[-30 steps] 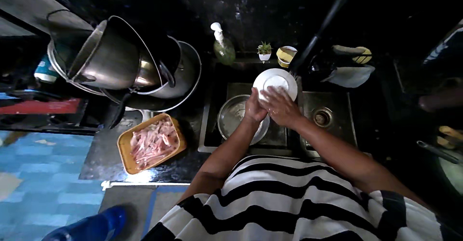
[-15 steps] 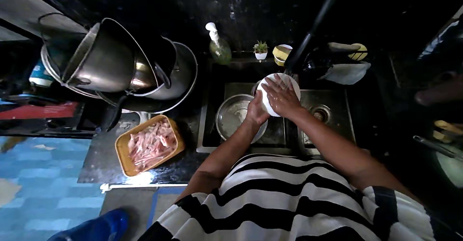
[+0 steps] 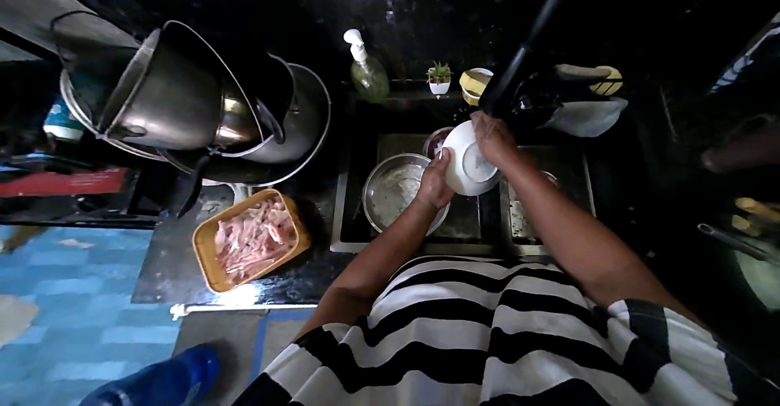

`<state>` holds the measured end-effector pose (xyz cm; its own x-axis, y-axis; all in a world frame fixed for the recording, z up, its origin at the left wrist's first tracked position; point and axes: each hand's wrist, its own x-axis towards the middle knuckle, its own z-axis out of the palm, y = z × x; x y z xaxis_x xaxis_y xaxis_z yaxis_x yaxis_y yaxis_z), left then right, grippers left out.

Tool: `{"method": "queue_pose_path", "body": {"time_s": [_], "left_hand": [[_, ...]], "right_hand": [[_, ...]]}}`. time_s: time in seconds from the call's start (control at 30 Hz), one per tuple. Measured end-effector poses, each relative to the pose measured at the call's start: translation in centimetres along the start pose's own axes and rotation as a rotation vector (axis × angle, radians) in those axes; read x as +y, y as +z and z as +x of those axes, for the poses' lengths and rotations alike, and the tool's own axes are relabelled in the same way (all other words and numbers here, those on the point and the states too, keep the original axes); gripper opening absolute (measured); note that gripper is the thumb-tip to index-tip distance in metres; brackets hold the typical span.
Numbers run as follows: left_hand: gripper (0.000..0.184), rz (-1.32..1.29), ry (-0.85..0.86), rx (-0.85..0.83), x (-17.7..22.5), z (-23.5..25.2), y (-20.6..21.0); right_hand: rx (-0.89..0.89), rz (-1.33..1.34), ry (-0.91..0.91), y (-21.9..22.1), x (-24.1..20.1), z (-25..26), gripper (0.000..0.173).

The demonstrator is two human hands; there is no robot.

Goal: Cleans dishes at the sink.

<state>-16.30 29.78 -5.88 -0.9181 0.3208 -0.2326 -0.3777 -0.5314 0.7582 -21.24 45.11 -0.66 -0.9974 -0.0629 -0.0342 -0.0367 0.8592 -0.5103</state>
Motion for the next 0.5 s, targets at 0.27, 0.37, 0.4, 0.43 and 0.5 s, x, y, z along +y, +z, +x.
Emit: {"method": "queue_pose_path", "body": {"time_s": [0.27,0.37,0.4,0.43,0.5], "left_hand": [[0.048,-0.238,-0.068,0.036,-0.6,1.2,0.1],[0.053,-0.344,-0.095,0.139,-0.4,1.4,-0.2],[0.052,-0.352,-0.091,0.177,-0.4,1.7,-0.3],[0.052,-0.338,-0.092,0.205,-0.5,2.0,-0.4],[0.057,-0.242,-0.147,0.251,-0.6,2.7,-0.9]], "right_hand": [[0.020,-0.117,-0.166,1.4,-0.2,-1.2,0.048],[-0.007,0.254,0.165,-0.1,1.8,-0.5,0.061],[-0.001,0.374,0.237,-0.3,2.4,-0.5,0.062],[0.000,0.463,0.276,-0.5,2.6,-0.6,0.061],[0.018,0.550,0.282,-0.8,2.2,-0.7,0.058]]}}
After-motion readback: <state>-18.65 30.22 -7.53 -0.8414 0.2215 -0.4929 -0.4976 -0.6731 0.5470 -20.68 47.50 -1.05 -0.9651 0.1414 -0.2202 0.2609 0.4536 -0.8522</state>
